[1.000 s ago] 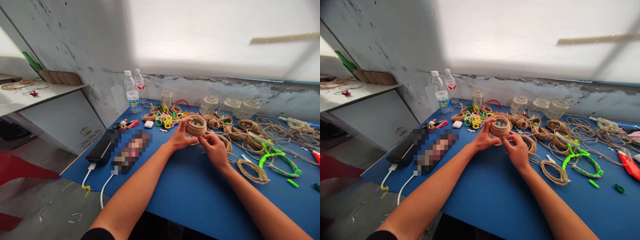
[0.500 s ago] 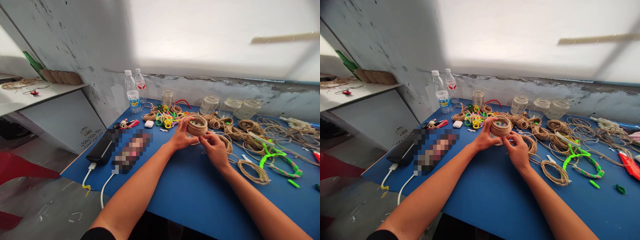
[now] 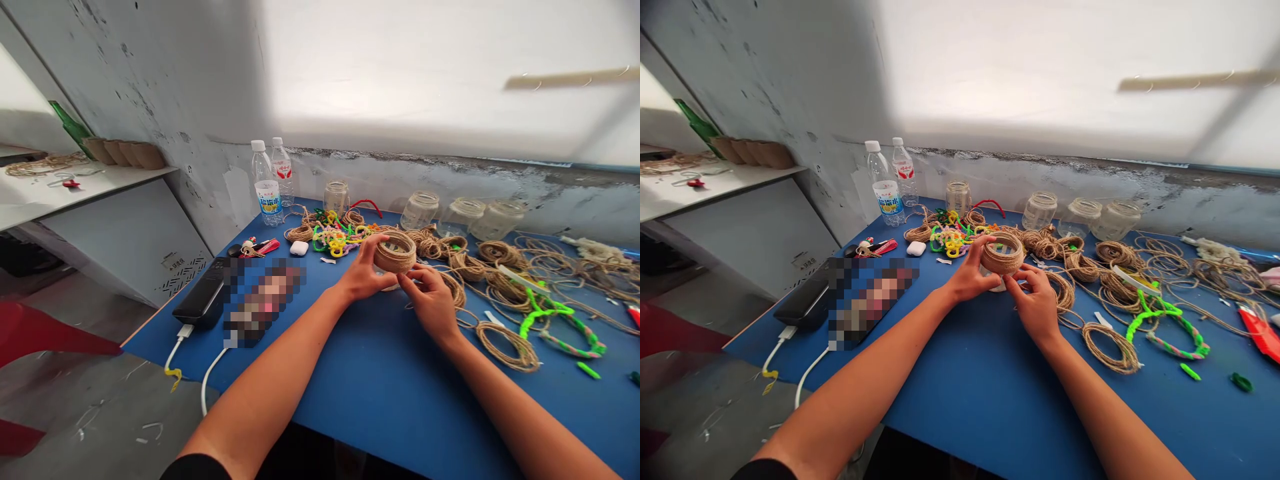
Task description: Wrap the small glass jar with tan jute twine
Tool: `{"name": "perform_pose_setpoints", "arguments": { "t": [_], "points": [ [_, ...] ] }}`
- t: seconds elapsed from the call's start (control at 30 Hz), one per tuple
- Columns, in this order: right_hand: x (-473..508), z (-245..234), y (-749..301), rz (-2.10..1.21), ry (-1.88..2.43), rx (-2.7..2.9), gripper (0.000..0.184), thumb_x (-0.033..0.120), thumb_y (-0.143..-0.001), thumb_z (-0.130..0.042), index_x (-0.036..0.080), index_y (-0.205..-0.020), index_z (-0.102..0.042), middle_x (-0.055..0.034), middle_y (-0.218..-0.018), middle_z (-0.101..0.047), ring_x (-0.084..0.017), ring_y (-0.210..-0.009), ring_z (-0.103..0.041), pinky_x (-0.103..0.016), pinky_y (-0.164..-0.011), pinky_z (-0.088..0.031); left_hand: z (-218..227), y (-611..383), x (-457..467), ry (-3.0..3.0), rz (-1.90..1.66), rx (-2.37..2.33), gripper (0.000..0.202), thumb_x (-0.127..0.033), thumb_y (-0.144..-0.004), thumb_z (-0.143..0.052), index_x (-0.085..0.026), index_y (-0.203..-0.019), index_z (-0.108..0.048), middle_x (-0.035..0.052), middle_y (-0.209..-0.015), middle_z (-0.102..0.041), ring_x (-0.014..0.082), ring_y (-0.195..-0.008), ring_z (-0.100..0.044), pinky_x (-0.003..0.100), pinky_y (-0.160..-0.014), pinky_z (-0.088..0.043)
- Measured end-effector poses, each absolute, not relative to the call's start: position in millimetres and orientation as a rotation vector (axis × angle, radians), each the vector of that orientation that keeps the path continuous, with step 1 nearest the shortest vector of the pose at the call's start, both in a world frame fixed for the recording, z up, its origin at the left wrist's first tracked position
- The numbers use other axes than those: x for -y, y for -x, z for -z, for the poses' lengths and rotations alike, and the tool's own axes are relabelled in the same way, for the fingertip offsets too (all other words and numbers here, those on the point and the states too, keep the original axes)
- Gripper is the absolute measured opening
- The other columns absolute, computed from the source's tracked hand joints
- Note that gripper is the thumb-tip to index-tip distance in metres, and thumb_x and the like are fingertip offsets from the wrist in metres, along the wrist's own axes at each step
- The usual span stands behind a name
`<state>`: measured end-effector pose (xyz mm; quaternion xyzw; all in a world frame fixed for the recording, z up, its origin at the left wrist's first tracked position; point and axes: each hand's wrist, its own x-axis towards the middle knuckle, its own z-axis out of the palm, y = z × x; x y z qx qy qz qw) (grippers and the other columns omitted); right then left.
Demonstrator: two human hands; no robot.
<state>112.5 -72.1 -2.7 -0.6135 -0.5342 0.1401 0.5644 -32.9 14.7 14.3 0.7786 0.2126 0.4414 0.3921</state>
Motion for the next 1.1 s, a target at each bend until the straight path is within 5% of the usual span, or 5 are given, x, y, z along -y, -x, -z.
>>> {"name": "perform_pose_setpoints", "arguments": {
  "t": [1.1],
  "points": [
    [72.3, 0.9, -112.7, -0.332, 1.459, 1.244, 0.042, 0.060, -0.074, -0.066, 0.018, -0.075, -0.069, -0.0123, -0.110, -0.061, -0.025, -0.099, -0.061, -0.039, -0.078, -0.053, -12.5, 30.6, -14.2, -1.918, -1.101, -0.512, 0.079, -0.028, -0.063, -0.073, -0.024, -0.130, -0.032, 0.0092, -0.142, -0.032, 0.0259, -0.138, -0.033, 0.042, -0.120, -0.028]
  ]
}}
